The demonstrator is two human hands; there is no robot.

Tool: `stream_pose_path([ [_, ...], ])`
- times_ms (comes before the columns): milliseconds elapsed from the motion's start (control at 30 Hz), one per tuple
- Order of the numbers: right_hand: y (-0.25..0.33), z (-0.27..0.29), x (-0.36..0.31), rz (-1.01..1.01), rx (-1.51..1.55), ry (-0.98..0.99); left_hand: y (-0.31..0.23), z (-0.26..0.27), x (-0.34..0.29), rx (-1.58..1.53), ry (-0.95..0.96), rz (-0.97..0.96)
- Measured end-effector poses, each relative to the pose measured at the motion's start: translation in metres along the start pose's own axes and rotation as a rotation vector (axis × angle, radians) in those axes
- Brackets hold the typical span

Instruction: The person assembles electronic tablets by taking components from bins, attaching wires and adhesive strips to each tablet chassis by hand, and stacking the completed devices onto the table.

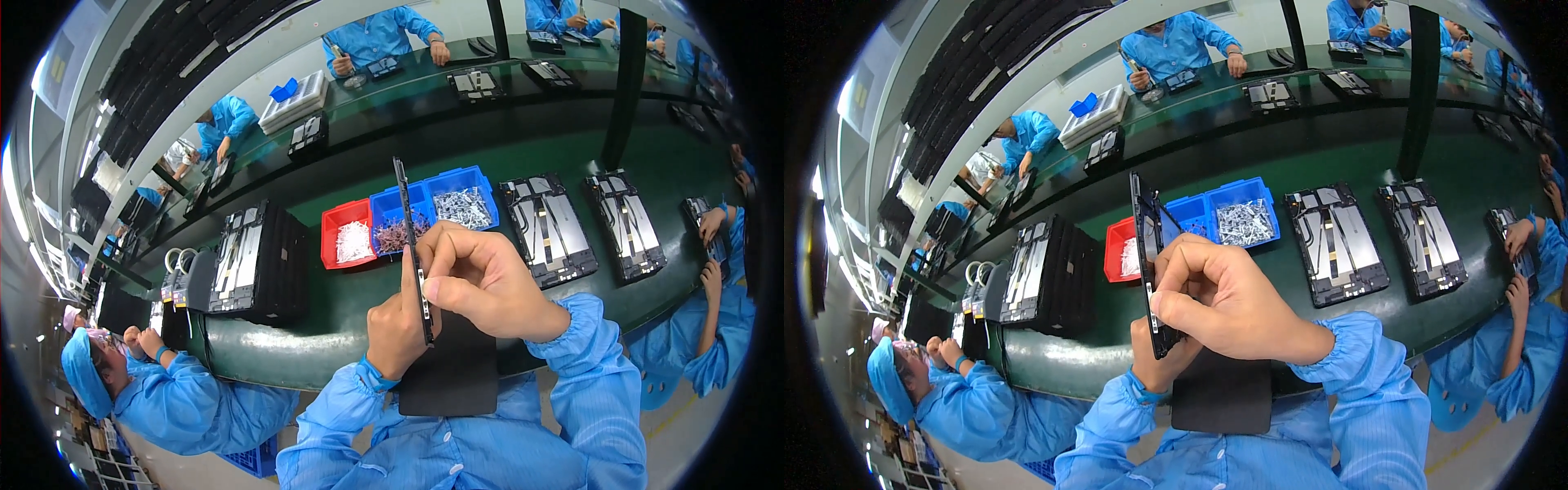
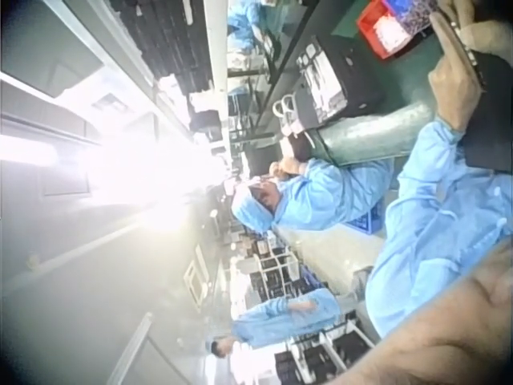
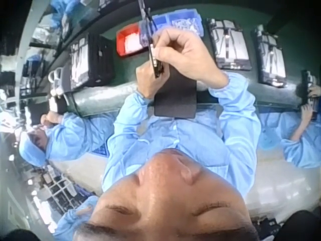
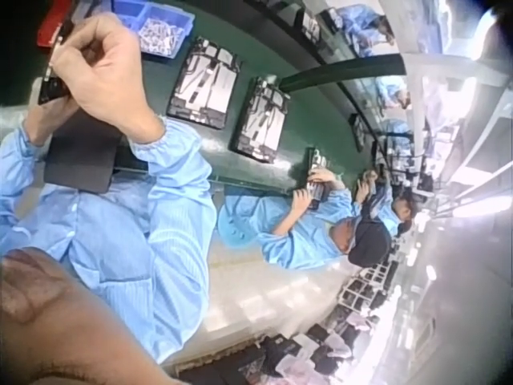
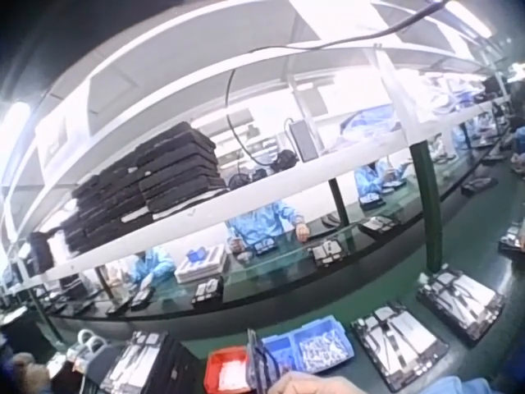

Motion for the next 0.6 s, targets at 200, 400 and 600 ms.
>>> stream_pose_path([
  [200,0.003,0.001,0.0,0.029,-0.051,0.002,-0.004,0.001,0.002,0.008,-0.003,-0.011],
  [400,0.001,0.008,-0.003,-0.012,-0.063,-0.056,-0.009,0.002,0.003,0.007,-0.014,-0.033],
  [600,0.0,0.013,-0.002,-0.104,0.029,-0.129,-0.016,0.003,0.005,0.051,-0.075,-0.065],
])
Point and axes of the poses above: each hand's wrist, its own x-axis towards the middle knuckle, its own z-axis out of the back of the hand, y = z × x, the point moved 8 cm from there along x, towards the middle knuckle, and after that the axes turned 5 degrees about y, right-handed, at the moved point
